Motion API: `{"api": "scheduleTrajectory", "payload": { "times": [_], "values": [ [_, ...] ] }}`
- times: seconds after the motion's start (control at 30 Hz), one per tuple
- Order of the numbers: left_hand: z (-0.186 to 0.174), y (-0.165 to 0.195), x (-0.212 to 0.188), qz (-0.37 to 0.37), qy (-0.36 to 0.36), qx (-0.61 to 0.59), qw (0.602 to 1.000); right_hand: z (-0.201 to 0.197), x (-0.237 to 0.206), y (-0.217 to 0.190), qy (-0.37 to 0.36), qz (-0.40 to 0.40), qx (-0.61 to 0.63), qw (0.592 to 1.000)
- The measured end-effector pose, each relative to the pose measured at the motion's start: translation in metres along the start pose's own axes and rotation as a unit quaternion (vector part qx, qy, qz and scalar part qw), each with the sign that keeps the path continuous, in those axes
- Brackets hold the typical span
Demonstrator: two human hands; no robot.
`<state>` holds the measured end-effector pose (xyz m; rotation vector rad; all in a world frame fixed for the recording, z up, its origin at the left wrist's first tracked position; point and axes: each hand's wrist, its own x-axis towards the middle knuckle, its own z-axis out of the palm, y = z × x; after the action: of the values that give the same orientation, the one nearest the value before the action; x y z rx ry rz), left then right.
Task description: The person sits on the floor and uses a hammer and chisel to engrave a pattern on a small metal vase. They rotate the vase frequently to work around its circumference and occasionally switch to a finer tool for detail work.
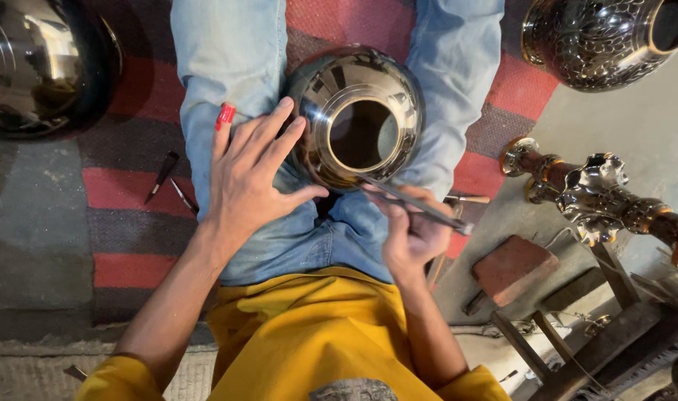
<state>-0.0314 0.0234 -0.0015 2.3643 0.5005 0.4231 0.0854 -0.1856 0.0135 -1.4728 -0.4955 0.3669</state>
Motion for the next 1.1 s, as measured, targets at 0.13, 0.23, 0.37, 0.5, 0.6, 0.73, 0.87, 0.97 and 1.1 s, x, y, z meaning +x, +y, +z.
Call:
{"api": "scheduleTrajectory", "payload": {
  "times": [0.13,0.23,0.37,0.5,0.6,0.73,0.87,0.97,1.1],
  "values": [
    [0.000,-0.002,-0.001,0.000,-0.002,-0.004,1.000,0.003,-0.008,0.015,-0.002,-0.014,0.025,1.000],
    [0.002,-0.003,0.000,0.004,0.000,-0.008,1.000,0.004,-0.003,0.016,-0.003,-0.022,0.014,1.000],
    [0.004,-0.003,-0.001,0.005,0.000,-0.010,1.000,0.004,-0.001,0.013,-0.016,-0.039,-0.012,0.999],
    [0.005,-0.004,-0.001,0.007,0.000,-0.009,1.000,0.003,0.001,0.012,-0.041,-0.075,-0.054,0.995],
    [0.005,-0.005,-0.002,0.007,-0.001,-0.011,1.000,0.000,0.000,0.014,-0.033,-0.085,-0.086,0.992],
    [0.004,-0.004,-0.001,0.011,0.001,-0.013,1.000,-0.002,-0.001,0.016,-0.028,-0.089,-0.108,0.990],
    [0.003,-0.003,0.002,0.013,0.006,-0.020,1.000,-0.001,0.003,0.009,-0.066,-0.093,-0.117,0.986],
    [-0.002,-0.003,0.003,0.020,0.010,-0.027,0.999,0.004,0.008,-0.008,-0.113,-0.133,-0.227,0.958],
    [-0.004,-0.007,0.007,0.031,0.015,-0.028,0.999,0.012,0.018,-0.034,-0.169,-0.153,-0.382,0.896]
  ]
}}
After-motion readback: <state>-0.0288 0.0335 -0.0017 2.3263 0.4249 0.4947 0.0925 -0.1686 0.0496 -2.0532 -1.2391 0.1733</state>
